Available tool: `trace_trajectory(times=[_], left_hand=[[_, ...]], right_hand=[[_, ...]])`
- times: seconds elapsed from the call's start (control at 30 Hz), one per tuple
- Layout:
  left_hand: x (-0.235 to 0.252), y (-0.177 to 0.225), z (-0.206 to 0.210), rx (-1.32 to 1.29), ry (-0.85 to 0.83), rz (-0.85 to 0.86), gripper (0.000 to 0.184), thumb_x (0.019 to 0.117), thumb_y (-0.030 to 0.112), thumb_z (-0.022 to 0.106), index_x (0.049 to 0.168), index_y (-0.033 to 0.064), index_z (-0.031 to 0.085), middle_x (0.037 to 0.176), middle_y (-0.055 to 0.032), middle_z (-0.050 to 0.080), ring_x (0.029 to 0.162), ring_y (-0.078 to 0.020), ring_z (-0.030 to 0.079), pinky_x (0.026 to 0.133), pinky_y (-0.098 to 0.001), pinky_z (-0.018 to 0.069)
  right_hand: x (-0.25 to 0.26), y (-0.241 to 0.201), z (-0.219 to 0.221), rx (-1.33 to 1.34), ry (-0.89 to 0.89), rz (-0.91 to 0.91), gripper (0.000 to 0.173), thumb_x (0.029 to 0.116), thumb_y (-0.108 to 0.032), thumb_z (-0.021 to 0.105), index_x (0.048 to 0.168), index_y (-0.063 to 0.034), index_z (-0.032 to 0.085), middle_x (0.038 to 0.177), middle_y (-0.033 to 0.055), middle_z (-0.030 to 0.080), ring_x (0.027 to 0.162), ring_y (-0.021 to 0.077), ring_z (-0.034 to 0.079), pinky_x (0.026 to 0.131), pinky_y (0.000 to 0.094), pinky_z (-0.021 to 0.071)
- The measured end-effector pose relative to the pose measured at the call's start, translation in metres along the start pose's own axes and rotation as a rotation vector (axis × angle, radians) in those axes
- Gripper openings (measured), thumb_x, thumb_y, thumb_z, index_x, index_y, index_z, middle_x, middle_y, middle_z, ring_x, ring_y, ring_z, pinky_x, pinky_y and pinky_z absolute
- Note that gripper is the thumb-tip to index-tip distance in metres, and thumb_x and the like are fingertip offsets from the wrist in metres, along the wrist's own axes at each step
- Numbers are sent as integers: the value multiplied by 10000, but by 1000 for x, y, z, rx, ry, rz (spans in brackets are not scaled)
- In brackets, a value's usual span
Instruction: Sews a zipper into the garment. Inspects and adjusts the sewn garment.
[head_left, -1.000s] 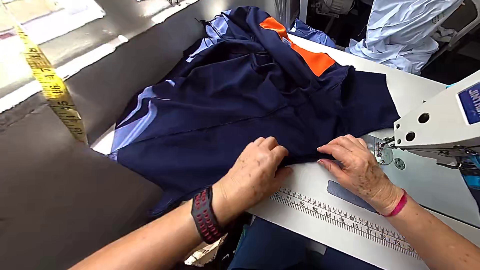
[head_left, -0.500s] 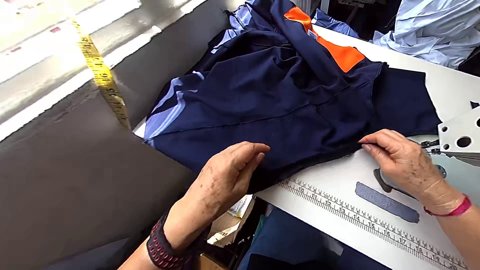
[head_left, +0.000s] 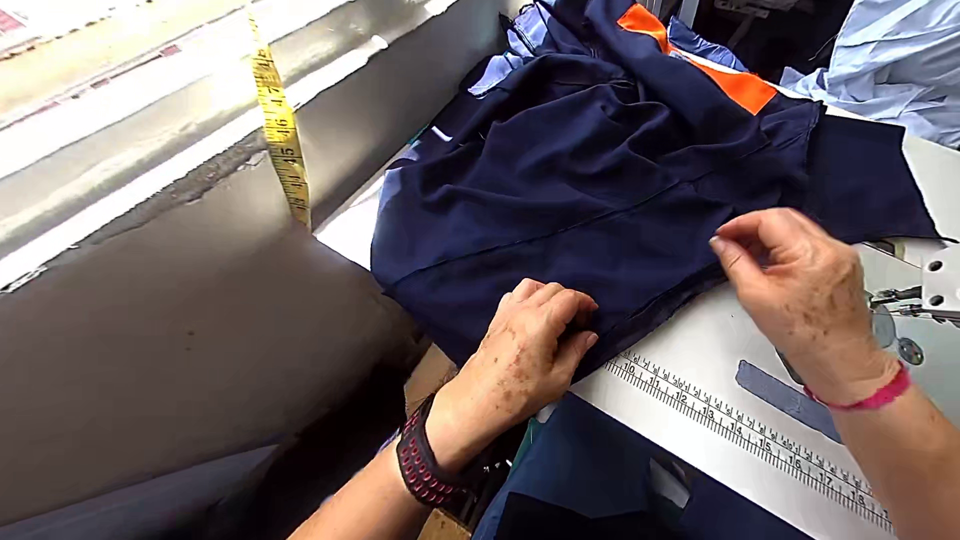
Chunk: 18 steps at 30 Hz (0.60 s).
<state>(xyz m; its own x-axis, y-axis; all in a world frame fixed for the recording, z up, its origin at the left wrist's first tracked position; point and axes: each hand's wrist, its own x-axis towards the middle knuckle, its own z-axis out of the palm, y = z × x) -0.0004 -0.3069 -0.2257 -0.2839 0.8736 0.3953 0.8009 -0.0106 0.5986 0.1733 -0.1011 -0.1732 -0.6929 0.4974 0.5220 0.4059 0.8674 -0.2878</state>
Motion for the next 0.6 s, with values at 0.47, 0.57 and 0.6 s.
trace_trajectory(times=[0.47,0.57,0.6], left_hand=[[-3,9,-7,12,-133,106,72,865,159,636,845,138,702,826,25,663,838,-134,638,734,-299,515],[20,34,9,-398,-241,45,60,946,102,628,919,62,663,765,2,650,710,-37,629,647,-192,526],[26,46,18,-560,-285,-14,55,960,92,632,934,49,655,746,5,645,682,-12,613,634,-164,511]], right_hand=[[-82,-53,18,525,-190,110,143,940,-247,639,952,-137,730,890,-75,703,815,-18,650,718,142,551],[-105,-65,6,635,-77,352,420,907,-397,724,1145,-82,581,969,-29,708,835,4,674,712,170,568],[-111,-69,3,694,-21,432,530,870,-383,761,1206,-54,516,1011,-10,704,887,21,696,763,190,596]])
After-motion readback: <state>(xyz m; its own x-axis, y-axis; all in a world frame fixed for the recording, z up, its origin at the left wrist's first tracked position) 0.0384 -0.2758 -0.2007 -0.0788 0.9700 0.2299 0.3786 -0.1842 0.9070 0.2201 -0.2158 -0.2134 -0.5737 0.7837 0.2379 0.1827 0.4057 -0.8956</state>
